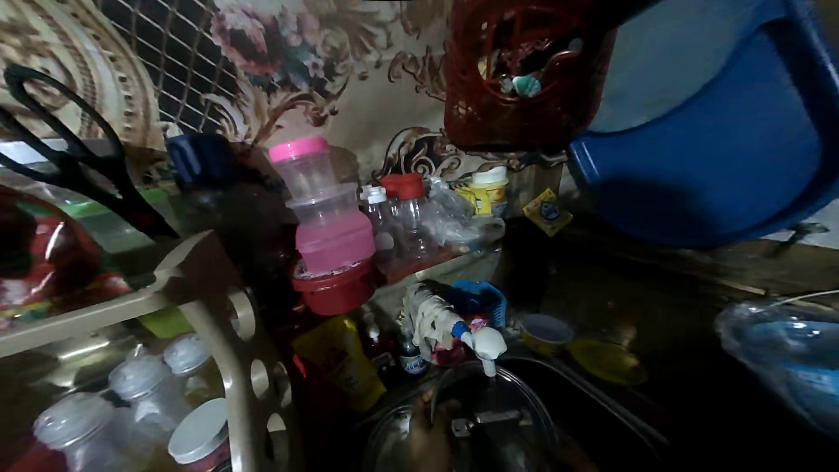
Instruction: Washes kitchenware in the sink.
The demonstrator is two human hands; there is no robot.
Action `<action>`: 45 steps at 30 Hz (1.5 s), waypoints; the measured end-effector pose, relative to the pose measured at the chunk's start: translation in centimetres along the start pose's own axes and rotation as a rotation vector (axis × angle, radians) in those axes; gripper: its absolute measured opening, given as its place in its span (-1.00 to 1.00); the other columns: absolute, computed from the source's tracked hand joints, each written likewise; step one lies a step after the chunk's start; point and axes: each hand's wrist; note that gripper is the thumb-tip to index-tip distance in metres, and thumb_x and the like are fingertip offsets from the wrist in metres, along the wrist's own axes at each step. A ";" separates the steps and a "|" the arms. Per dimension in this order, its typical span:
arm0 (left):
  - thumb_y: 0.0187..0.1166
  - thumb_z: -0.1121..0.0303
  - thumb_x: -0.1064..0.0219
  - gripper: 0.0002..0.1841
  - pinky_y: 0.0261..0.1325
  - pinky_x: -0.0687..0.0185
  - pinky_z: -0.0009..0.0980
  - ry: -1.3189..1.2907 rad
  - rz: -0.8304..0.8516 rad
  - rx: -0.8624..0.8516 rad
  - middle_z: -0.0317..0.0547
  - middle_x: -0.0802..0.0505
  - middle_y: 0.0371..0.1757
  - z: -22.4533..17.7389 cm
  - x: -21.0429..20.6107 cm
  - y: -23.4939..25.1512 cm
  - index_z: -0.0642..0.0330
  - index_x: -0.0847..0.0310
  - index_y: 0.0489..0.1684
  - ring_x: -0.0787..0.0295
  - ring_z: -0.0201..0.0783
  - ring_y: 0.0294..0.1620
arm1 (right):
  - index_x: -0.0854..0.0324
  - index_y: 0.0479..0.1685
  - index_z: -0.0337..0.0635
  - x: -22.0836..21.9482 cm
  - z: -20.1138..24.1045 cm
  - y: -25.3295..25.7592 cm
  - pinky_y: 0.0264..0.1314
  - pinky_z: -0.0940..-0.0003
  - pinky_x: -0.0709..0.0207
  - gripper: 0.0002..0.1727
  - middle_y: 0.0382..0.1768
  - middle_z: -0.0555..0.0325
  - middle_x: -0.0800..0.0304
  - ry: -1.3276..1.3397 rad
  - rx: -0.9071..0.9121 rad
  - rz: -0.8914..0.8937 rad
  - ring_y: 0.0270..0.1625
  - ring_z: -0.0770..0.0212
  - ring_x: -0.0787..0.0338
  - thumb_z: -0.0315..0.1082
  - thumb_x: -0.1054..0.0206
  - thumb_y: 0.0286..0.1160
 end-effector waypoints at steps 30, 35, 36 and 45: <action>0.79 0.36 -0.21 -0.61 -0.46 -0.75 -0.25 0.066 -0.238 0.151 0.15 -0.84 -0.16 1.4 0.9 2.6 0.32 -0.43 0.50 -0.82 -0.13 -0.46 | -0.32 0.59 -0.23 -3.6 2.2 3.8 -0.24 0.28 -0.74 -0.52 -0.08 -0.10 -0.80 0.086 -0.169 0.083 -0.25 0.14 -0.84 -0.51 -0.14 0.70; 0.72 0.35 -0.28 -0.49 -0.38 -0.71 -0.21 0.169 -0.136 0.216 0.16 -0.81 -0.15 1.6 -0.9 1.9 0.24 -0.33 0.63 -0.75 -0.15 -0.45 | -0.36 0.62 -0.19 -2.6 3.3 3.1 -0.24 0.25 -0.74 -0.46 0.02 -0.08 -0.80 0.047 -0.031 0.020 -0.20 0.16 -0.83 -0.53 -0.22 0.63; 0.68 0.36 -0.31 -0.46 -0.38 -0.72 -0.20 0.166 -0.095 0.200 0.16 -0.79 -0.15 1.6 -1.5 1.7 0.24 -0.31 0.64 -0.74 -0.15 -0.45 | -0.37 0.64 -0.17 -2.0 3.5 3.0 -0.15 0.23 -0.76 -0.42 0.09 -0.08 -0.80 0.045 0.021 0.030 -0.11 0.15 -0.84 -0.53 -0.26 0.59; 0.74 0.29 -0.28 -0.56 -0.29 -0.85 -0.19 0.130 0.155 0.268 0.14 -0.82 -0.08 2.9 -4.7 2.0 0.27 -0.41 0.52 -0.83 -0.11 -0.40 | -0.27 0.71 -0.15 3.1 6.6 0.9 -0.05 0.27 -0.75 -0.47 0.21 -0.13 -0.76 0.049 -0.002 -0.088 -0.04 0.14 -0.86 -0.42 -0.10 0.76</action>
Point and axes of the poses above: each hand's wrist, its own y-axis towards the middle knuckle, its own x-axis out of the back of the hand, z = x × y
